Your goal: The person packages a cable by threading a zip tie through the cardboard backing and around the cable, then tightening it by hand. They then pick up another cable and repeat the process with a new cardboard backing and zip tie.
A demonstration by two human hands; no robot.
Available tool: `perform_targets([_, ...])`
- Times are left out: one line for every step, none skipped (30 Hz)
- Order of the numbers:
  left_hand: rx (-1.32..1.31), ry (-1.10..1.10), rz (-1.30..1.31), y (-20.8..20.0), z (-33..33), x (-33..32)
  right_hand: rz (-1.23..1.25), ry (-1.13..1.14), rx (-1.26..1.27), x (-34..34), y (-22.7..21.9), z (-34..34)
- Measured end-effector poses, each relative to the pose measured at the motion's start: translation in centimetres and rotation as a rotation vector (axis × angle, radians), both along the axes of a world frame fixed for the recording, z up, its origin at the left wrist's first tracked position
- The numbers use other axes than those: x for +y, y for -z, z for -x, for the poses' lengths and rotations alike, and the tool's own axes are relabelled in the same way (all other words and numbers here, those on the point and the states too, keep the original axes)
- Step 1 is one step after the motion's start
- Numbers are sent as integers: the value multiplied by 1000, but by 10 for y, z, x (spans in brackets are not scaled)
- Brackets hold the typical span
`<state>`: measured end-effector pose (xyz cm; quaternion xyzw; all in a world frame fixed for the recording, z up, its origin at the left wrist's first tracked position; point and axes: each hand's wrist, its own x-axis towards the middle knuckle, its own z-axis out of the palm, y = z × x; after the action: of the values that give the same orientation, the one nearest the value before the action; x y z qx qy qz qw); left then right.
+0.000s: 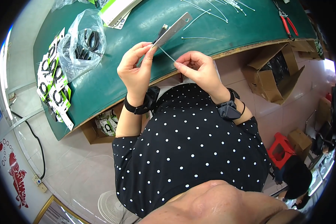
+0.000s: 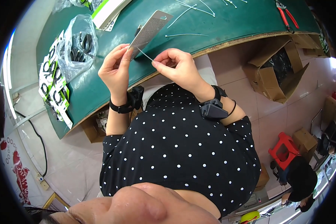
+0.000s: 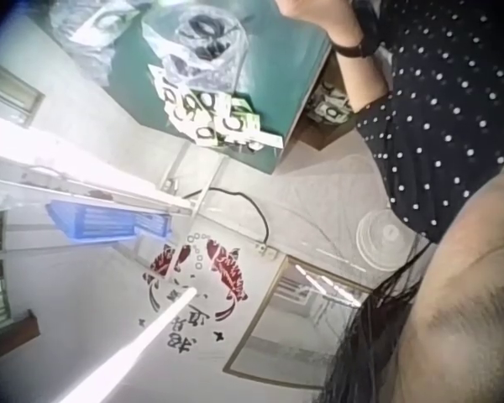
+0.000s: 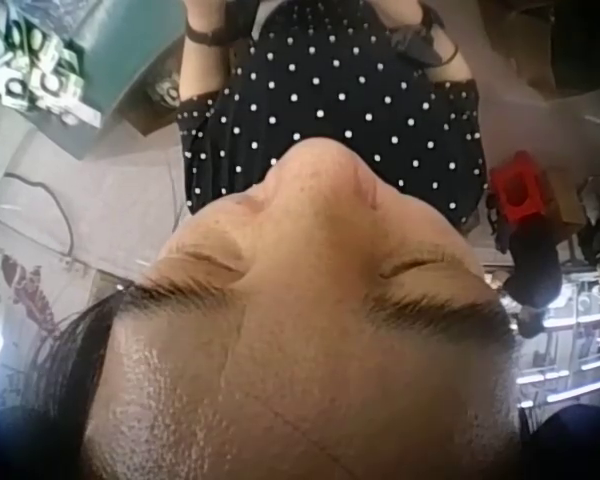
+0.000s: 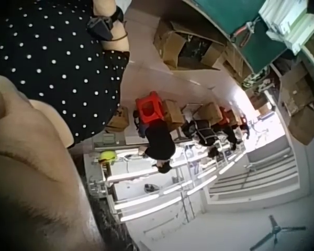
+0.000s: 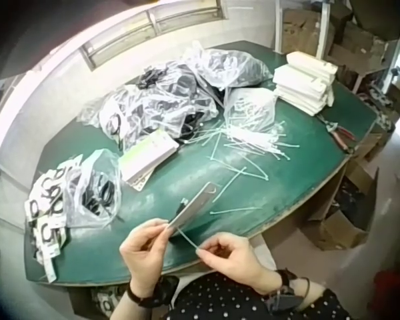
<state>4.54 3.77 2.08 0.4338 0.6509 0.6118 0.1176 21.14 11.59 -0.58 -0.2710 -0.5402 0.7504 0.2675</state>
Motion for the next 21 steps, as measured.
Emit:
perform_targets([40,-7,8,0,0,0,-5,-13,-16,1,-2,0])
perform_targets([41,-6,8,0,-1,1,-10,-25,-34,2,-4,0])
perform_targets([45,-11,8,0,-1,1,-15,-38,-51,2,-5,0])
perform_targets([48,-16,8,0,-2,1,-14,-37,-52,2,-4,0])
perform_targets([51,-21,8,0,-2,2,0,-45,-42,2,-3,1])
perform_targets([49,-21,8,0,-2,2,13,-55,-34,2,-1,2])
perform_targets([57,-18,11,0,-3,2,27,-63,-25,3,-1,4])
perform_targets([64,-15,14,0,-3,2,28,-63,-26,3,-1,6])
perform_targets([72,-12,17,-1,-3,3,7,-32,7,4,-2,11])
perform_targets([72,-12,17,-2,-4,3,-13,-2,40,5,-3,15])
perform_targets([135,-3,25,-2,-4,4,-35,26,72,7,-3,19])
perform_targets([199,6,32,-3,-5,5,-37,24,70,9,-3,21])
perform_targets([263,14,38,-4,-5,5,-115,22,129,12,-1,24])
perform_targets([262,11,35,-4,-5,6,-192,20,188,15,0,27])
perform_targets([281,23,35,-5,-4,8,-271,17,247,18,0,28])
perform_targets([301,30,34,-5,-2,8,-276,8,249,20,-1,28])
perform_targets([321,37,33,-6,-1,8,-318,-13,234,22,-2,26])
perform_targets([322,27,28,-8,0,8,-361,-34,218,26,-2,24])
perform_targets([285,60,52,-10,2,7,-405,-55,202,28,-3,22])
perform_targets([248,92,76,-12,4,7,-411,-66,203,31,-6,22])
perform_targets([210,123,101,-14,5,5,-536,-60,190,33,-10,21])
